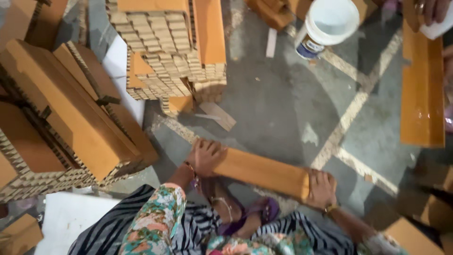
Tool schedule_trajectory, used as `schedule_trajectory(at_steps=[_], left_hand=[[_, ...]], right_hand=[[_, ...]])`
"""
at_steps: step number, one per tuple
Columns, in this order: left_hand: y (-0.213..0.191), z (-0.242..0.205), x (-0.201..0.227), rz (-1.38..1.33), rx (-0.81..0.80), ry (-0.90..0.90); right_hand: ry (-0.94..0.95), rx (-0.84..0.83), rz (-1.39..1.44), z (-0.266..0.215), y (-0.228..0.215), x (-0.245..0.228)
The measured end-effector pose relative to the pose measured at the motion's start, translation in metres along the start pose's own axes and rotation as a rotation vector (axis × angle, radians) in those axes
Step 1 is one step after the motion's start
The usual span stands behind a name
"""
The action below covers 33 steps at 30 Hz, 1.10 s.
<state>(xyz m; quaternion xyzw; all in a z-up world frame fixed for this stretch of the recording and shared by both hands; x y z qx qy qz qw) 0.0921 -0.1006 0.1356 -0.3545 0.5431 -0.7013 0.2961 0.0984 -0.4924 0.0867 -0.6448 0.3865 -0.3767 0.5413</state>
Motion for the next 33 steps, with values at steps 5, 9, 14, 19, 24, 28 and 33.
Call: schedule_trajectory(at_steps=[5, 9, 14, 19, 24, 28, 33], left_hand=[[-0.006, 0.001, 0.008, 0.048, -0.067, -0.042], [0.005, 0.002, 0.011, 0.097, -0.305, -0.163], [0.039, 0.02, 0.037, 0.145, -0.262, -0.127], [0.08, 0.076, 0.107, -0.128, -0.241, -0.094], [0.083, 0.092, 0.129, -0.106, -0.133, -0.094], [0.089, 0.094, 0.123, -0.174, -0.068, -0.095], [0.086, 0.099, 0.12, -0.236, -0.078, -0.087]], right_hand=[[0.037, -0.201, -0.055, -0.009, 0.006, -0.002], [0.011, -0.049, 0.09, -0.012, -0.031, -0.014], [-0.097, -0.068, -0.111, 0.013, -0.036, -0.068], [-0.166, 0.003, 0.111, 0.046, -0.052, -0.127], [-0.195, -0.044, 0.07, 0.055, -0.033, -0.121], [-0.203, -0.027, 0.134, 0.058, -0.029, -0.115], [-0.195, 0.016, 0.197, 0.065, -0.037, -0.11]])
Point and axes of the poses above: each hand's wrist, its own z-axis towards the middle knuckle, its own y-axis out of the palm, x = y × z, the point moved 10 cm from there along z, towards the middle knuckle, and after that the axes turned 7 degrees about x, right-handed, at the moved point
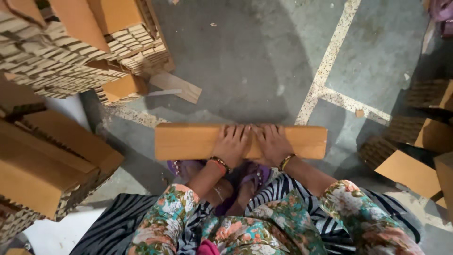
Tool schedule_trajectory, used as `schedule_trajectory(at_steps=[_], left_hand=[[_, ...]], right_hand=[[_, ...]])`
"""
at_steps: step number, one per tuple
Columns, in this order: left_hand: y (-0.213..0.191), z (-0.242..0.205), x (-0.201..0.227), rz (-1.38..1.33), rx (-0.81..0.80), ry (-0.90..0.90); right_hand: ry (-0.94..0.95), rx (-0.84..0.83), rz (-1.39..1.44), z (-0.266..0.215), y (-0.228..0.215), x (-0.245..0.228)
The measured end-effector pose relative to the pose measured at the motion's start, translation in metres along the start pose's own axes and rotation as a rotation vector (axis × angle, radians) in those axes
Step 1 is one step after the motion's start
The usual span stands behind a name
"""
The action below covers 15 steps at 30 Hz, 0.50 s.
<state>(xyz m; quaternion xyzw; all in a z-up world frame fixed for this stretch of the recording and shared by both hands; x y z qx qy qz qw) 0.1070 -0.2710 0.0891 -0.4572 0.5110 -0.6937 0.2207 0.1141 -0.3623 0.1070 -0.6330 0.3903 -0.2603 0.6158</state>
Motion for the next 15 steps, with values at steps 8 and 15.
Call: schedule_trajectory(at_steps=[8, 15], left_hand=[[-0.024, -0.007, 0.018, 0.157, -0.109, -0.01], [-0.044, -0.04, -0.001, 0.199, 0.044, 0.083]], right_hand=[[0.071, -0.169, -0.108, -0.01, -0.012, -0.018], [-0.068, -0.015, -0.025, -0.038, -0.013, -0.004]])
Point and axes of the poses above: each hand's wrist, its own z-axis towards the middle knuckle, its own y-axis out of the palm, x = y × z, the point moved 10 cm from there along z, towards the middle knuckle, and after that the axes turned 7 degrees about x, right-handed, at the moved point
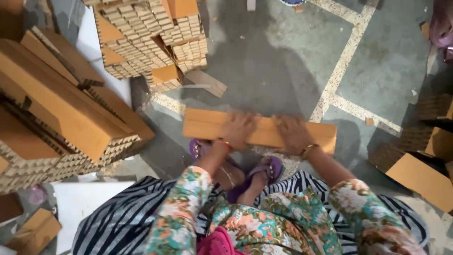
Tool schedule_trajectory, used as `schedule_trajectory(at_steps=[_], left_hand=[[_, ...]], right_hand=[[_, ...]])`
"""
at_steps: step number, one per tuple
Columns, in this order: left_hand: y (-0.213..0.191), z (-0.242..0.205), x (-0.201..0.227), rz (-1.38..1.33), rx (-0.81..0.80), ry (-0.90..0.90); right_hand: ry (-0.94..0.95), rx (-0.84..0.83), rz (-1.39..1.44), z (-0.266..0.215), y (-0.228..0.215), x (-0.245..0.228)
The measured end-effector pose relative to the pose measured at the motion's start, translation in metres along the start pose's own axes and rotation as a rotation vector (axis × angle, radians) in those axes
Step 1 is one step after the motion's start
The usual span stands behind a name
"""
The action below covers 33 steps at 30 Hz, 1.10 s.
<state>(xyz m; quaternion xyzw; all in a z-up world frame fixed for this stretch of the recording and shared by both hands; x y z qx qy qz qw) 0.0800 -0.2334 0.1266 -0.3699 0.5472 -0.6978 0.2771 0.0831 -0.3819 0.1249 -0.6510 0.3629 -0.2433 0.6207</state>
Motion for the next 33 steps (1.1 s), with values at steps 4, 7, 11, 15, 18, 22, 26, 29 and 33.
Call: schedule_trajectory(at_steps=[4, 7, 11, 15, 18, 22, 26, 29, 33], left_hand=[[-0.032, -0.062, -0.095, -0.115, -0.025, -0.071], [-0.039, -0.082, -0.134, -0.042, -0.074, -0.127], [-0.026, -0.087, -0.146, -0.048, -0.013, -0.102], [-0.039, -0.085, -0.151, -0.128, 0.224, 0.006], [-0.041, -0.078, -0.154, -0.22, 0.187, 0.001], [-0.048, -0.078, -0.151, -0.237, 0.229, 0.045], [-0.045, -0.079, -0.148, -0.202, 0.106, -0.019], [-0.036, -0.083, -0.145, -0.156, -0.034, -0.092], [-0.033, -0.087, -0.14, -0.045, -0.116, -0.155]], right_hand=[[0.13, -0.071, -0.085, -0.05, 0.007, 0.07], [0.262, -0.142, -0.14, -0.066, 0.014, 0.098], [0.297, -0.177, -0.192, -0.065, 0.014, 0.097], [0.216, 0.112, -0.016, -0.057, -0.017, 0.088], [0.117, 0.237, 0.093, -0.055, -0.026, 0.086], [0.157, 0.167, 0.06, -0.054, -0.017, 0.092], [0.257, -0.039, -0.004, -0.06, -0.008, 0.093], [0.317, -0.282, -0.151, -0.066, 0.007, 0.098], [0.279, -0.123, -0.1, -0.072, -0.006, 0.086]])
Point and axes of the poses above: each hand's wrist, its own z-axis towards the middle knuckle, its own y-axis out of the palm, x = y × z, the point moved 10 cm from there along z, towards the middle knuckle, and after that the axes turned 7 degrees about x, right-handed, at the moved point
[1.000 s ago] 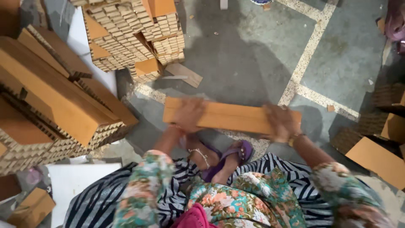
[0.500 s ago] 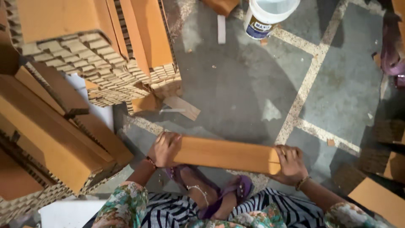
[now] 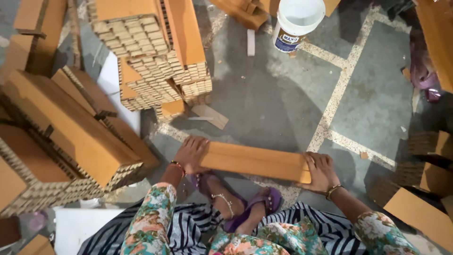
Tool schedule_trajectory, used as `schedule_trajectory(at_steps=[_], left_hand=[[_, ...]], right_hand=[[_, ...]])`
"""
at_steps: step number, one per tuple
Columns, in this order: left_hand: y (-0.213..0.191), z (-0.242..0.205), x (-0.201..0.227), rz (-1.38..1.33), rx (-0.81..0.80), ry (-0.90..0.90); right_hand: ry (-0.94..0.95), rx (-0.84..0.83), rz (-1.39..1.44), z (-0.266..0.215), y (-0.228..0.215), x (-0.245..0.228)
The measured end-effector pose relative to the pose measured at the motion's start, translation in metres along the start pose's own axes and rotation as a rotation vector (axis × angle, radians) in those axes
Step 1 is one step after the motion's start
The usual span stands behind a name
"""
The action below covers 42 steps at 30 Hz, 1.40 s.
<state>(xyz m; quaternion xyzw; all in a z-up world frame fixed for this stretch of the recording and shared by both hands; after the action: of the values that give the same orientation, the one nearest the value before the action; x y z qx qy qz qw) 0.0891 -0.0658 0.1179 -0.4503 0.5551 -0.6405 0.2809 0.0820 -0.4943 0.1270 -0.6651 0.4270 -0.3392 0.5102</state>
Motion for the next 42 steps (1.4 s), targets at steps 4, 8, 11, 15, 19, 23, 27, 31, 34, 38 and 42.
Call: schedule_trajectory(at_steps=[4, 8, 11, 15, 19, 23, 27, 31, 34, 38, 42], left_hand=[[0.001, 0.0, 0.015, 0.092, -0.016, -0.039], [0.018, 0.016, 0.043, 0.046, -0.001, -0.04], [0.048, 0.037, 0.078, 0.099, -0.137, 0.031], [0.052, 0.07, 0.139, 0.124, 0.078, 0.052], [0.065, 0.075, 0.137, -0.009, -0.021, 0.038], [0.043, 0.084, 0.131, -0.044, 0.156, 0.072], [0.05, 0.078, 0.137, -0.059, 0.065, 0.069], [0.045, 0.079, 0.139, -0.07, 0.087, 0.064], [0.047, 0.075, 0.14, -0.066, 0.03, 0.038], [0.026, 0.069, 0.15, 0.005, 0.127, 0.089], [-0.003, 0.052, 0.118, -0.201, 0.154, 0.197]], right_hand=[[-0.015, 0.027, -0.021, -0.002, -0.006, -0.006], [-0.106, 0.096, 0.0, 0.01, -0.02, -0.04], [-0.156, 0.213, 0.171, 0.032, -0.035, -0.093], [-0.231, 0.221, 0.131, 0.067, -0.042, -0.15], [-0.194, 0.09, 0.187, 0.08, -0.032, -0.146], [-0.242, 0.158, 0.159, 0.092, -0.038, -0.146], [-0.247, 0.177, 0.192, 0.084, -0.039, -0.144], [-0.271, 0.225, 0.142, 0.077, -0.044, -0.147], [-0.239, 0.153, 0.138, 0.071, -0.035, -0.146], [-0.245, 0.22, 0.15, 0.061, -0.042, -0.151], [-0.287, 0.245, 0.257, 0.051, -0.04, -0.132]])
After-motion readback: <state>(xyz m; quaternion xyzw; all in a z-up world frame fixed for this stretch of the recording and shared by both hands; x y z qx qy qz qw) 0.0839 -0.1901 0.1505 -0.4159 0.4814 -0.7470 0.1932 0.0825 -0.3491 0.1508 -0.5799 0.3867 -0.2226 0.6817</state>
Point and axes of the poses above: each hand's wrist, its own z-axis towards the middle knuckle, its own y-axis out of the palm, x = y × z, the point moved 10 cm from there along z, towards the middle knuckle, and after that the axes turned 7 degrees about x, right-handed, at the moved point
